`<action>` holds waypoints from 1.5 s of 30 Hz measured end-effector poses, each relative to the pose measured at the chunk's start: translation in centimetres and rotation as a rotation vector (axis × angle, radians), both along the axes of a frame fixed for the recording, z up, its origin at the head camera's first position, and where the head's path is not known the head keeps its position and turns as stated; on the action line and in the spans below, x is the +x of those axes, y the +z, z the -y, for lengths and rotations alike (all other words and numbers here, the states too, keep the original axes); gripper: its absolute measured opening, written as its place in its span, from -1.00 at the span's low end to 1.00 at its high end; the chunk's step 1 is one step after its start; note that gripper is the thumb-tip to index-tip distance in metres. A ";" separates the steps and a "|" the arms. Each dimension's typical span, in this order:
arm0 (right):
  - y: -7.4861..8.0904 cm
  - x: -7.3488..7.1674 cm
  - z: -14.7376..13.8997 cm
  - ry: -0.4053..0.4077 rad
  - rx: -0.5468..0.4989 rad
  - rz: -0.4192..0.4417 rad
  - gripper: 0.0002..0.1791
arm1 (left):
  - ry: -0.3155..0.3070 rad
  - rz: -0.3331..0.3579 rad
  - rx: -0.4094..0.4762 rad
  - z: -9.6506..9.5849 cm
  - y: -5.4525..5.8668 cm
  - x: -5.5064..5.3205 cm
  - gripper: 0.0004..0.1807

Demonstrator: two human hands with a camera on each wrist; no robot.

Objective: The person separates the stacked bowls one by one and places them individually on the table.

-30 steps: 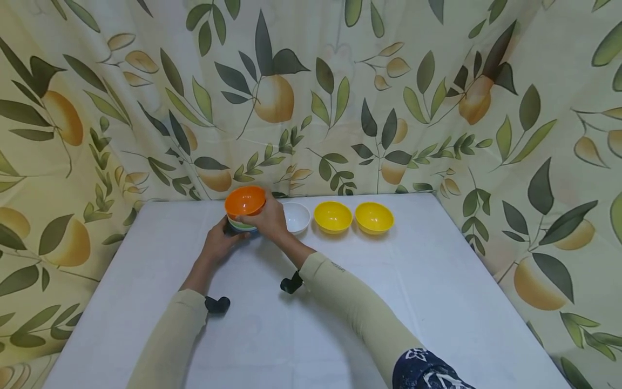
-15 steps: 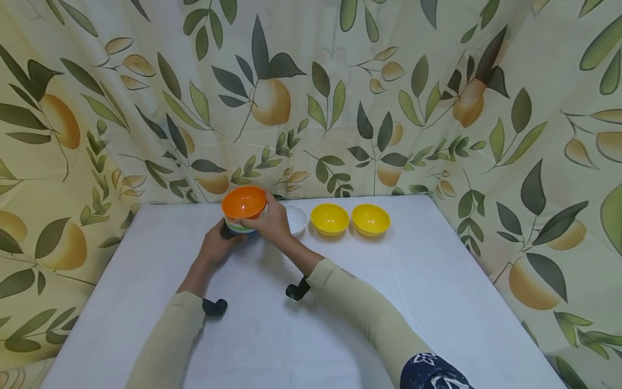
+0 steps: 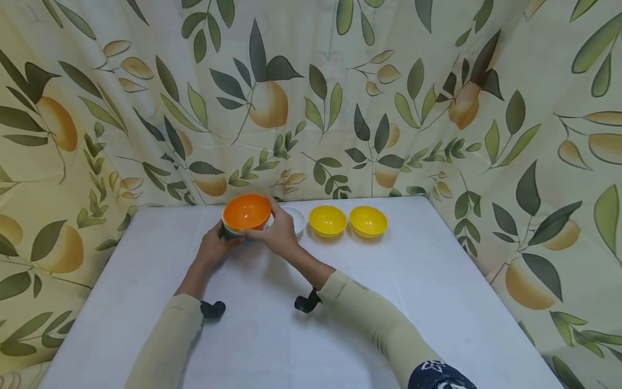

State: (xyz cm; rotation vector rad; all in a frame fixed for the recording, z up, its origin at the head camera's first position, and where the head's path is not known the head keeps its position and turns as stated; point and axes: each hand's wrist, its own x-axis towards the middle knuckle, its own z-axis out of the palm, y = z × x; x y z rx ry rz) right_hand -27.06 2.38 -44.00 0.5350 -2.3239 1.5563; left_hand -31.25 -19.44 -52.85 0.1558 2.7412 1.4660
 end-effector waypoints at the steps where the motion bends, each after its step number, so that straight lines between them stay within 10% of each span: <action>1: -0.1 0.1 -0.1 0.004 -0.010 0.010 0.00 | 0.001 -0.004 -0.003 0.1 -0.1 -0.1 0.03; 45: -5.5 4.2 -2.2 0.103 -0.002 0.187 -0.02 | 0.005 0.032 0.009 0.4 -0.4 -0.5 0.11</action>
